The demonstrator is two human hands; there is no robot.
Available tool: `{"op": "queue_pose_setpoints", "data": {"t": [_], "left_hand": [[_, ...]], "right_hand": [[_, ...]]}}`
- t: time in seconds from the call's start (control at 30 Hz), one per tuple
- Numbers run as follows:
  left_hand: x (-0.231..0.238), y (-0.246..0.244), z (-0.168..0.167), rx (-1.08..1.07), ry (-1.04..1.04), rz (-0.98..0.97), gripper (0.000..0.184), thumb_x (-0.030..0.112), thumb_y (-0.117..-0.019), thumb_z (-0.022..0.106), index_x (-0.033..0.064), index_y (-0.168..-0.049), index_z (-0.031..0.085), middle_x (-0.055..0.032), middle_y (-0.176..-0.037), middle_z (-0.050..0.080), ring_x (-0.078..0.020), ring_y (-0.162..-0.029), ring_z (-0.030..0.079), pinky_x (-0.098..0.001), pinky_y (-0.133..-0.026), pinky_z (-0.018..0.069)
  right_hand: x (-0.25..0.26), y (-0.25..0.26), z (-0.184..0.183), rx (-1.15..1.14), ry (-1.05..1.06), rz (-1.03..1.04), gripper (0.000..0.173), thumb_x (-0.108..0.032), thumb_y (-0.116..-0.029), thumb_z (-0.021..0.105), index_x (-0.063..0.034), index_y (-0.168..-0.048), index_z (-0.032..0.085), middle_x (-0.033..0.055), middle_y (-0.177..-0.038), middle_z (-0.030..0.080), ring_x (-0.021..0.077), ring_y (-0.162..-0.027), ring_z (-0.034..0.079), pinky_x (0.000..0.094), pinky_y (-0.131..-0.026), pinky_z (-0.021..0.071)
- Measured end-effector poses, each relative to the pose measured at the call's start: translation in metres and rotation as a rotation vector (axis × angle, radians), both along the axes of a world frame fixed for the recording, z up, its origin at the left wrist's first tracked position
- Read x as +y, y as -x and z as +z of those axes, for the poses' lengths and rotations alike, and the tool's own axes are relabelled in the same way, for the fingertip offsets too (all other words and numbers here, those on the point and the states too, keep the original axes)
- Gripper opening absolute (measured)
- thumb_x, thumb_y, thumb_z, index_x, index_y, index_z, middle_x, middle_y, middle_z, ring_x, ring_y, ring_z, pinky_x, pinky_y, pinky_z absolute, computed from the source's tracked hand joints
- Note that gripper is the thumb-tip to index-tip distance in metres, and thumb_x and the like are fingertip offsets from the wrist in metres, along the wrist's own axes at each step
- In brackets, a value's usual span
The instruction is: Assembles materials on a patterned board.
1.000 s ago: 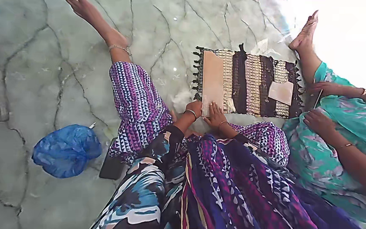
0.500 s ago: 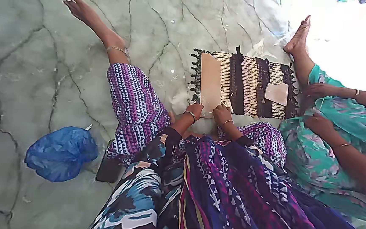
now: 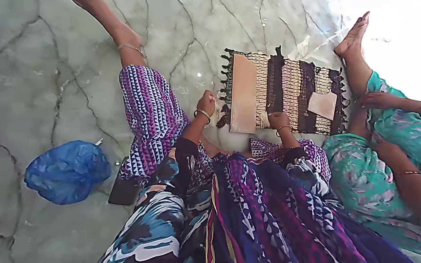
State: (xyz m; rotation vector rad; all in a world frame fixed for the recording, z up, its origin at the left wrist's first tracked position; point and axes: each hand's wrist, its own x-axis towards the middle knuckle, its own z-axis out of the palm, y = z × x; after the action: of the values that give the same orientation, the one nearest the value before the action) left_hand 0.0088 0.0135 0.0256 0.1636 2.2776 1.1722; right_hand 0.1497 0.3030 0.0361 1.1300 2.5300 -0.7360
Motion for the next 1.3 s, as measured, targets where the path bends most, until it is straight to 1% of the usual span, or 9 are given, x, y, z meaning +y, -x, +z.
{"op": "queue_pose_setpoints", "data": {"t": [0.2, 0.4, 0.5, 0.63, 0.73, 0.87, 0.93, 1.07, 1.3], "left_hand": [[-0.029, 0.026, -0.004, 0.011, -0.109, 0.414, 0.034, 0.016, -0.1072, 0.052, -0.0076, -0.131, 0.06, -0.0292, -0.116, 0.066, -0.039, -0.109, 0.064, -0.0545, -0.1, 0.0471], [-0.024, 0.022, -0.012, -0.077, -0.142, 0.394, 0.03, 0.012, -0.1063, 0.053, -0.0064, -0.127, 0.063, -0.0265, -0.125, 0.066, -0.0362, -0.12, 0.062, -0.0519, -0.106, 0.0454], [-0.026, 0.023, -0.011, -0.103, -0.154, 0.359, 0.03, 0.012, -0.1056, 0.055, -0.0067, -0.127, 0.063, -0.0274, -0.124, 0.065, -0.0358, -0.117, 0.062, -0.0514, -0.105, 0.0459], [-0.026, 0.028, -0.011, -0.115, -0.17, 0.247, 0.045, 0.014, -0.1011, 0.066, -0.0023, -0.142, 0.055, -0.0251, -0.113, 0.066, -0.0339, -0.102, 0.062, -0.0504, -0.095, 0.0486], [-0.021, 0.032, -0.013, -0.136, -0.187, 0.0, 0.065, 0.015, -0.0952, 0.075, -0.0027, -0.151, 0.046, -0.0282, -0.139, 0.059, -0.0396, -0.131, 0.057, -0.0539, -0.113, 0.0424], [-0.012, 0.028, -0.02, -0.228, -0.149, -0.378, 0.048, 0.01, -0.0965, 0.072, -0.0116, -0.136, 0.057, -0.0306, -0.134, 0.062, -0.0373, -0.128, 0.059, -0.0485, -0.114, 0.0416], [-0.008, 0.02, -0.026, -0.217, -0.103, -0.412, 0.028, 0.007, -0.0976, 0.07, -0.0152, -0.115, 0.065, -0.03, -0.111, 0.066, -0.0342, -0.104, 0.063, -0.05, -0.1, 0.0467], [-0.011, 0.014, -0.025, -0.173, -0.099, -0.507, 0.027, 0.009, -0.1007, 0.066, -0.0166, -0.108, 0.066, -0.0302, -0.102, 0.066, -0.0336, -0.095, 0.062, -0.0506, -0.094, 0.0486], [-0.015, -0.023, 0.098, -0.258, 0.076, -0.383, 0.021, 0.0, -0.1008, 0.062, -0.0173, -0.114, 0.064, -0.0306, -0.113, 0.066, -0.0356, -0.107, 0.063, -0.0478, -0.099, 0.0466]], "right_hand": [[-0.063, 0.038, -0.001, 0.204, 0.151, 0.298, 0.029, -0.015, -0.1061, 0.055, 0.007, -0.119, 0.069, 0.0299, -0.118, 0.069, 0.0463, -0.112, 0.065, 0.0626, -0.099, 0.0479], [-0.151, 0.103, -0.03, -0.002, 0.086, 0.689, 0.045, -0.015, -0.0976, 0.066, -0.0031, -0.14, 0.06, 0.0283, -0.14, 0.057, 0.0474, -0.123, 0.06, 0.0655, -0.101, 0.047], [-0.165, 0.118, -0.041, -0.071, -0.025, 0.779, 0.038, -0.009, -0.0939, 0.067, -0.0012, -0.131, 0.065, 0.0287, -0.137, 0.058, 0.0488, -0.125, 0.057, 0.0681, -0.101, 0.0444], [-0.155, 0.115, -0.034, 0.109, 0.135, 0.676, 0.022, -0.007, -0.0968, 0.063, 0.0047, -0.114, 0.071, 0.0298, -0.122, 0.064, 0.0463, -0.113, 0.063, 0.0643, -0.097, 0.0485], [-0.139, 0.098, -0.03, 0.319, 0.229, 0.668, 0.02, -0.005, -0.096, 0.064, 0.0071, -0.109, 0.071, 0.0282, -0.111, 0.065, 0.0403, -0.097, 0.066, 0.0558, -0.089, 0.0524], [-0.122, 0.076, -0.019, 0.413, 0.252, 0.628, 0.018, 0.0, -0.0927, 0.065, 0.0087, -0.107, 0.072, 0.0285, -0.11, 0.067, 0.0383, -0.092, 0.066, 0.0513, -0.085, 0.0536], [-0.113, 0.069, -0.019, 0.41, 0.3, 0.613, 0.024, 0.002, -0.0899, 0.069, 0.0085, -0.113, 0.071, 0.0294, -0.116, 0.066, 0.0391, -0.096, 0.066, 0.0508, -0.085, 0.0532], [-0.103, 0.067, -0.019, 0.347, 0.586, 0.498, 0.06, -0.009, -0.0936, 0.071, 0.0067, -0.146, 0.047, 0.0265, -0.15, 0.05, 0.0318, -0.116, 0.061, 0.044, -0.095, 0.0492], [-0.12, 0.072, -0.014, 0.27, 0.529, 0.463, 0.019, -0.007, -0.0987, 0.065, 0.0093, -0.107, 0.071, 0.0205, -0.099, 0.073, 0.0237, -0.091, 0.068, 0.0427, -0.089, 0.0527]]}}
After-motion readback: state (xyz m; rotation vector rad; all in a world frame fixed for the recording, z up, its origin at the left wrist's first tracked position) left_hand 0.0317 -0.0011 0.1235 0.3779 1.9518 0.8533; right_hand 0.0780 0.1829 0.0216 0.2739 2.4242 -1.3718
